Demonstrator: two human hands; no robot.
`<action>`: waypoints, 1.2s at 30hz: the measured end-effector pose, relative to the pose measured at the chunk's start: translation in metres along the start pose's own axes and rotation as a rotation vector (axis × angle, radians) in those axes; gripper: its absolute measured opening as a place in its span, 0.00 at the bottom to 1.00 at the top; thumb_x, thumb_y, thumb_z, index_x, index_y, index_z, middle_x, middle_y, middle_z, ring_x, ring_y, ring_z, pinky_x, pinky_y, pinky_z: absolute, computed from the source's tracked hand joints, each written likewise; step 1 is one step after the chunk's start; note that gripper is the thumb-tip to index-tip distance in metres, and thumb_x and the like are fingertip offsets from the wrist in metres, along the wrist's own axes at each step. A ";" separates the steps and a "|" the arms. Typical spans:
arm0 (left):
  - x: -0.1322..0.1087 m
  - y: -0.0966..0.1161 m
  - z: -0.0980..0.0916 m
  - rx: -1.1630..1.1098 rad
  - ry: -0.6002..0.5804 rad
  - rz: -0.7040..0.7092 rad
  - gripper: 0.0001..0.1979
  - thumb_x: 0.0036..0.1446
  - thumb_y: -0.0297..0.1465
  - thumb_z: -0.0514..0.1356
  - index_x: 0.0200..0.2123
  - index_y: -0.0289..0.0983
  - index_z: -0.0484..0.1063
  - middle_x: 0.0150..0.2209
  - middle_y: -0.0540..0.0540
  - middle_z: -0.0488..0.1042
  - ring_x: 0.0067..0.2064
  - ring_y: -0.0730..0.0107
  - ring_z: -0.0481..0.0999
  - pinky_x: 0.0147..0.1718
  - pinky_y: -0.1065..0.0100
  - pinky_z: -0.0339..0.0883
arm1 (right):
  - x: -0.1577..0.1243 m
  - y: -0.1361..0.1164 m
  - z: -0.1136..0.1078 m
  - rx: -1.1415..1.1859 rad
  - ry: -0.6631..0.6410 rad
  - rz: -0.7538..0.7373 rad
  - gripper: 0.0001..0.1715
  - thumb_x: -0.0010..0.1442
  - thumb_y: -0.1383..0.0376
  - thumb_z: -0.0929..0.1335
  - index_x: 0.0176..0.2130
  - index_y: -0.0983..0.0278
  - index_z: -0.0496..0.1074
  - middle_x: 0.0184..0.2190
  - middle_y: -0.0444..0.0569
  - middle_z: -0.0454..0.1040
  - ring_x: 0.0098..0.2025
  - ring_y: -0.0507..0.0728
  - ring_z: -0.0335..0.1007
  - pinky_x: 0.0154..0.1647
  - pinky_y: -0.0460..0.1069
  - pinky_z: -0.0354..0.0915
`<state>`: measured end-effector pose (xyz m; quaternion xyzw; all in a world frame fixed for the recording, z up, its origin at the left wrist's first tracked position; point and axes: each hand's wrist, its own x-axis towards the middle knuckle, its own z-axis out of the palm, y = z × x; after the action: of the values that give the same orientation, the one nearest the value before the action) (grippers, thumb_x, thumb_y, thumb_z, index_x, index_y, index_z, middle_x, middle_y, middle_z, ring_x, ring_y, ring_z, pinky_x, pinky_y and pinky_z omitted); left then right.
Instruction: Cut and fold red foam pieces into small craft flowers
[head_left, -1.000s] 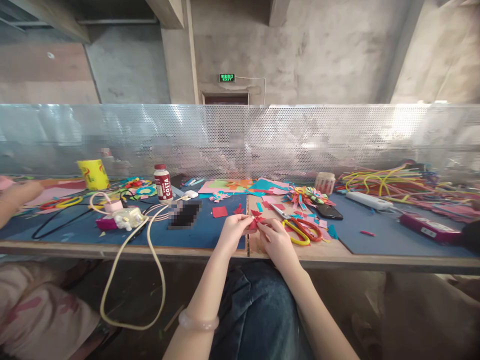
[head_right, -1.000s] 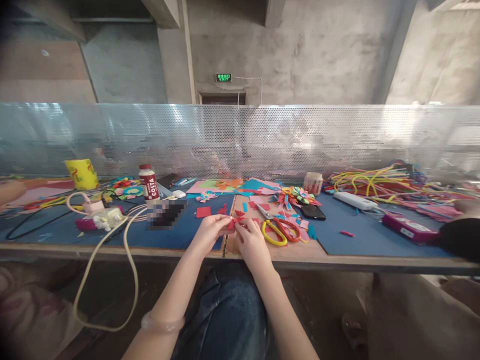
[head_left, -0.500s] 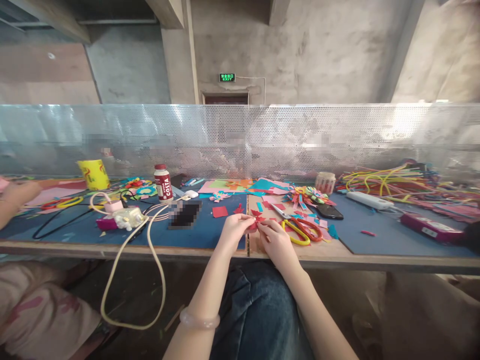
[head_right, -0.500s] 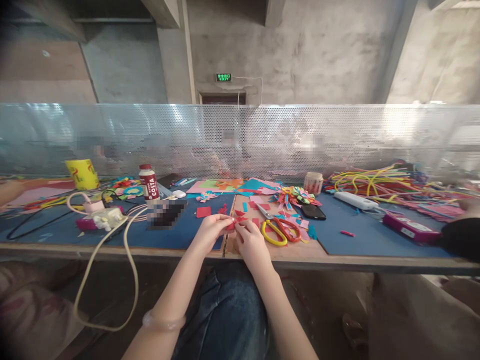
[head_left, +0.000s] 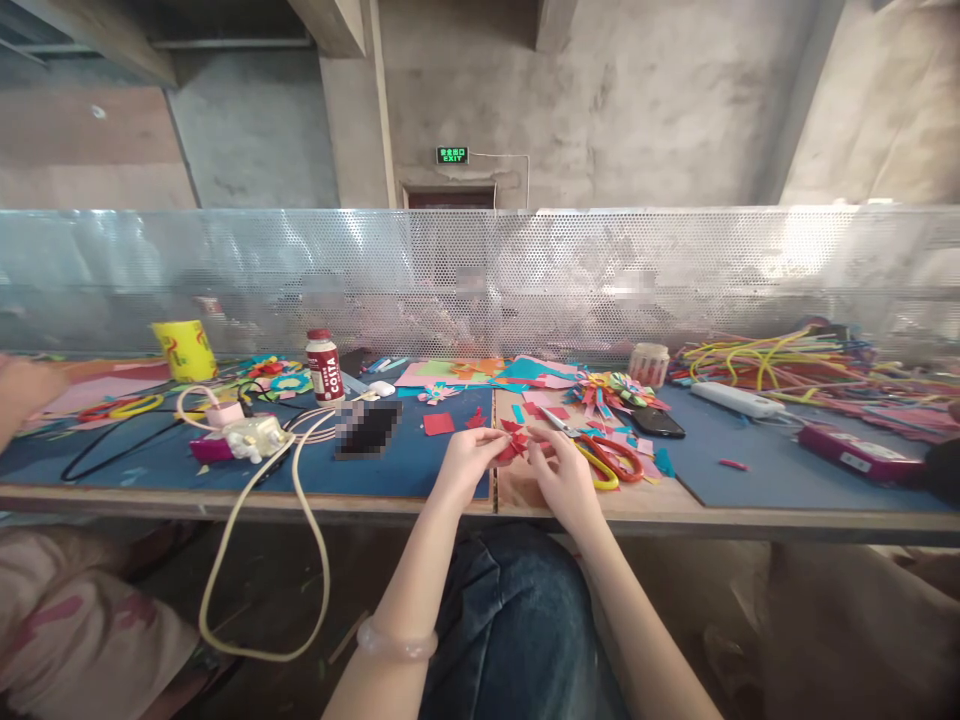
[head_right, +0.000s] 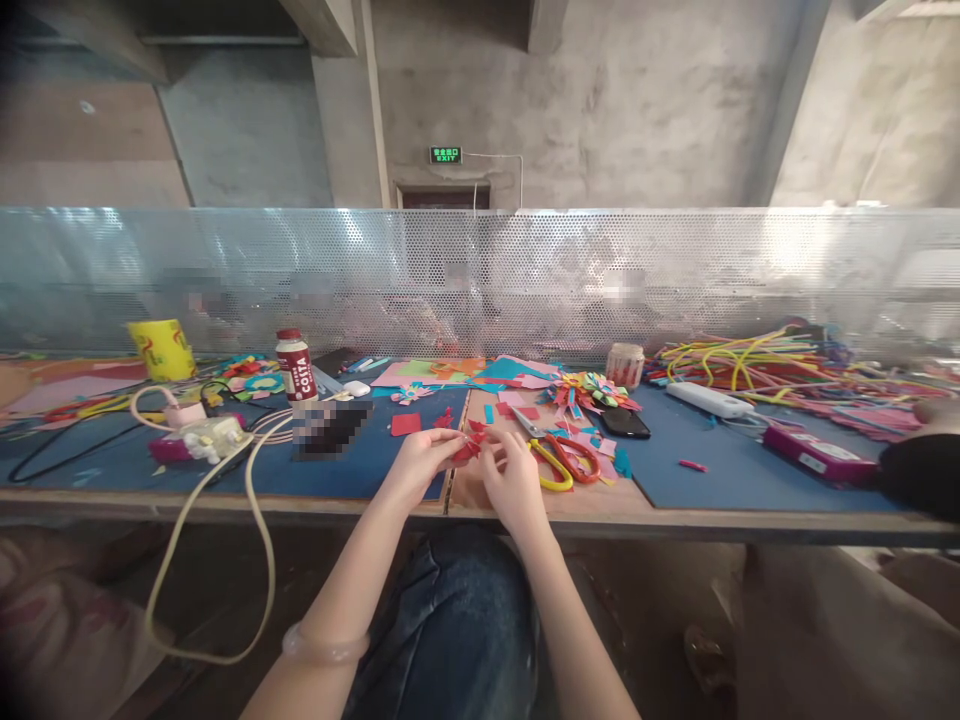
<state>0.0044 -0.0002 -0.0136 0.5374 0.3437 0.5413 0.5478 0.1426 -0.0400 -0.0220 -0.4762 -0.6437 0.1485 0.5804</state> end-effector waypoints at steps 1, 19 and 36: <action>0.000 -0.001 -0.001 0.012 -0.013 0.004 0.12 0.42 0.32 0.66 0.30 0.30 0.74 0.30 0.41 0.76 0.33 0.64 0.75 0.36 0.63 0.71 | 0.003 0.001 -0.002 0.031 -0.014 0.073 0.17 0.56 0.59 0.62 0.41 0.66 0.71 0.34 0.51 0.73 0.30 0.54 0.69 0.28 0.47 0.65; -0.004 0.004 0.001 0.073 -0.054 0.047 0.12 0.43 0.33 0.65 0.33 0.33 0.74 0.34 0.43 0.76 0.35 0.68 0.74 0.33 0.70 0.68 | 0.009 0.006 -0.010 0.257 -0.304 0.184 0.18 0.50 0.53 0.67 0.26 0.67 0.69 0.23 0.43 0.69 0.24 0.49 0.59 0.26 0.45 0.54; -0.007 0.008 0.001 0.074 -0.049 0.027 0.12 0.43 0.29 0.65 0.34 0.33 0.73 0.36 0.41 0.75 0.37 0.67 0.74 0.34 0.70 0.67 | 0.008 0.004 -0.010 0.299 -0.290 0.194 0.17 0.49 0.53 0.68 0.26 0.67 0.70 0.23 0.43 0.69 0.25 0.50 0.60 0.27 0.45 0.56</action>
<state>0.0024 -0.0083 -0.0067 0.5750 0.3428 0.5221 0.5285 0.1539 -0.0354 -0.0176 -0.4183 -0.6423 0.3645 0.5288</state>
